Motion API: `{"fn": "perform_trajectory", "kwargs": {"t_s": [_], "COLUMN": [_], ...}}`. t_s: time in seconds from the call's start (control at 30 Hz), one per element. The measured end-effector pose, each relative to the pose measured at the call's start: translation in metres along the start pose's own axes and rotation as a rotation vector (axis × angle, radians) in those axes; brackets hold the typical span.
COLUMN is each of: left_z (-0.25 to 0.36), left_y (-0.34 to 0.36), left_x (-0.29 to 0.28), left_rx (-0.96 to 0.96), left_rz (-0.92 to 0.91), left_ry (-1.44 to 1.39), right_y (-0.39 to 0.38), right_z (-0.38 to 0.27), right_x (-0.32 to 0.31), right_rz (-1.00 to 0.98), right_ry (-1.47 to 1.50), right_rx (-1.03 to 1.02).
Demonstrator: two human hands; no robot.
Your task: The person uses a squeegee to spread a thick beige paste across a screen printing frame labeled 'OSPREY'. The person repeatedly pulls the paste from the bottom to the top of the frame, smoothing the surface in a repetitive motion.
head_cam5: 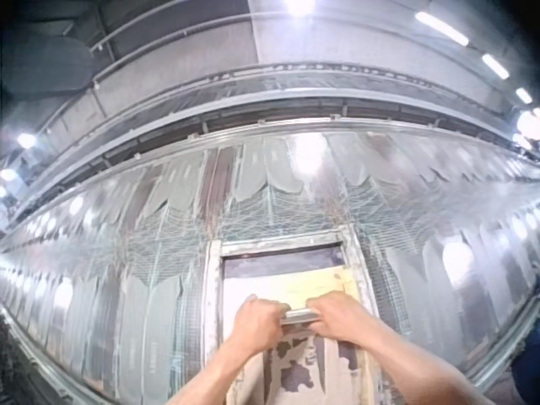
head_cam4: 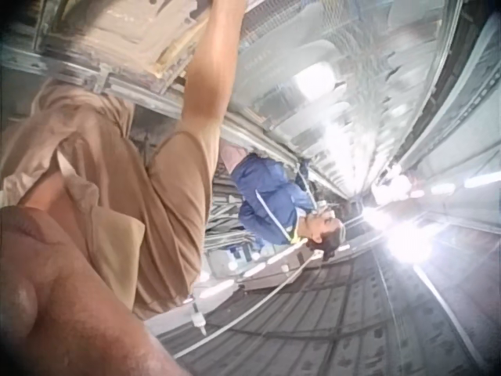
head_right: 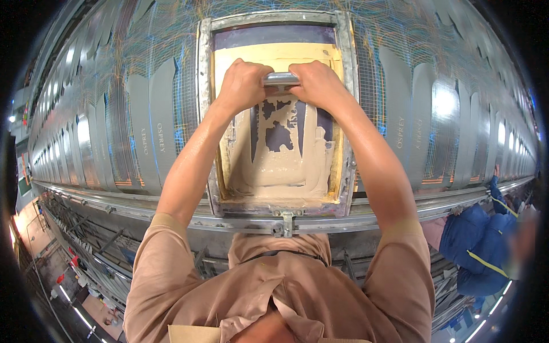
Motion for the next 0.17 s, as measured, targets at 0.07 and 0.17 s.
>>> {"fn": "perform_trajectory", "kwargs": {"t_s": [0.07, 0.17], "left_z": [0.0012, 0.0040], "left_y": [-0.0020, -0.0104], "left_x": [0.0018, 0.0048], "left_rx": [0.013, 0.007], "left_rz": [0.031, 0.018], "left_ry": [-0.013, 0.000], "right_y": [-0.0013, -0.0075], "right_z": [-0.0006, -0.0079], "right_x": [0.0016, 0.0059], "right_rz": [0.002, -0.003], "right_ry": [-0.003, -0.023], "right_rx": [0.000, 0.024]}}
Point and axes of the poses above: each hand's wrist, its own y-axis towards the middle knuckle, its own x-axis out of the palm, z = x × y, the point moved 1 cm from there along y, towards the middle knuckle, and after that the axes turned 2 degrees about -z, right-handed, at the moved point
